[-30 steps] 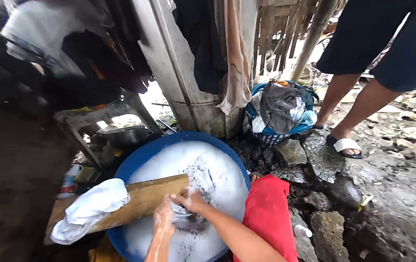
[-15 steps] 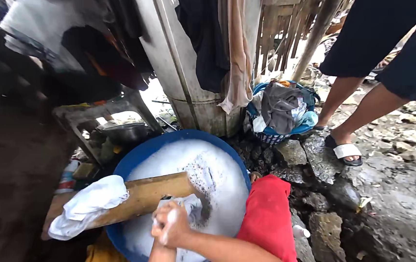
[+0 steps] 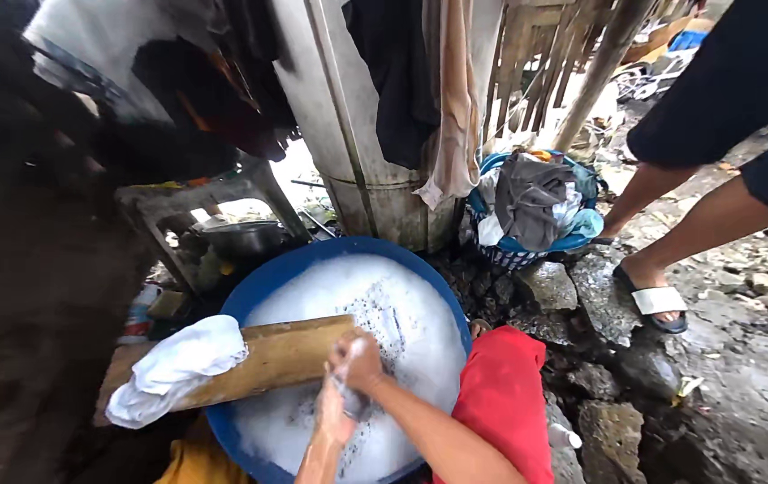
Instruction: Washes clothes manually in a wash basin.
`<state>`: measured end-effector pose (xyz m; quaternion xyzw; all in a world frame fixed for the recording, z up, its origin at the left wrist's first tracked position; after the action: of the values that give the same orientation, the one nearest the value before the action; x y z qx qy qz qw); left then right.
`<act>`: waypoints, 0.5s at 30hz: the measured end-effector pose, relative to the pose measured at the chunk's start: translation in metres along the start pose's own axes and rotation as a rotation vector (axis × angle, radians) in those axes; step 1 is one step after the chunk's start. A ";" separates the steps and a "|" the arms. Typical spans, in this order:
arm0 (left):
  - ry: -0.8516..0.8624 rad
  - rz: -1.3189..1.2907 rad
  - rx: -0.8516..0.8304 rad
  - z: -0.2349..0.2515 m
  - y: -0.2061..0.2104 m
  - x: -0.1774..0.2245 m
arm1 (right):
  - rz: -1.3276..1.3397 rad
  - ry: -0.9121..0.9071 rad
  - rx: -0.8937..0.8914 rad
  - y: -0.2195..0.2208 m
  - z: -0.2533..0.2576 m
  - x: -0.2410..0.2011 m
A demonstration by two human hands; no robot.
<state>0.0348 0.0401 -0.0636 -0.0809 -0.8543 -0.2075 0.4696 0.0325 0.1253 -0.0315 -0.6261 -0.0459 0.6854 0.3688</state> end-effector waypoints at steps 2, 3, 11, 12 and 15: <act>-0.042 0.514 -0.216 -0.010 -0.009 -0.018 | 0.030 0.058 -0.103 -0.008 0.020 0.003; -0.068 0.835 -0.330 -0.013 -0.009 -0.021 | 0.033 -0.012 -0.138 -0.005 0.020 -0.003; 0.306 0.514 -0.108 -0.001 -0.032 0.056 | 0.497 0.048 -0.415 -0.009 0.010 0.006; 0.286 0.258 -0.122 -0.004 -0.036 0.071 | 0.536 0.126 -0.435 -0.012 0.008 0.010; 0.332 -0.192 -0.228 -0.012 -0.058 0.102 | 0.386 0.283 -0.500 -0.014 0.010 0.024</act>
<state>-0.0309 -0.0228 0.0119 -0.0164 -0.7400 -0.3573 0.5696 0.0311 0.1530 -0.0415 -0.7831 -0.0416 0.6166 0.0699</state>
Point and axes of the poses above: each hand's wrist, its own z-axis towards the middle knuckle, its own y-axis out of the palm, x = y × z, the point moved 3 cm from there along z, towards the middle knuckle, and after that the axes turned 2 degrees about z, right-handed, at the moved point
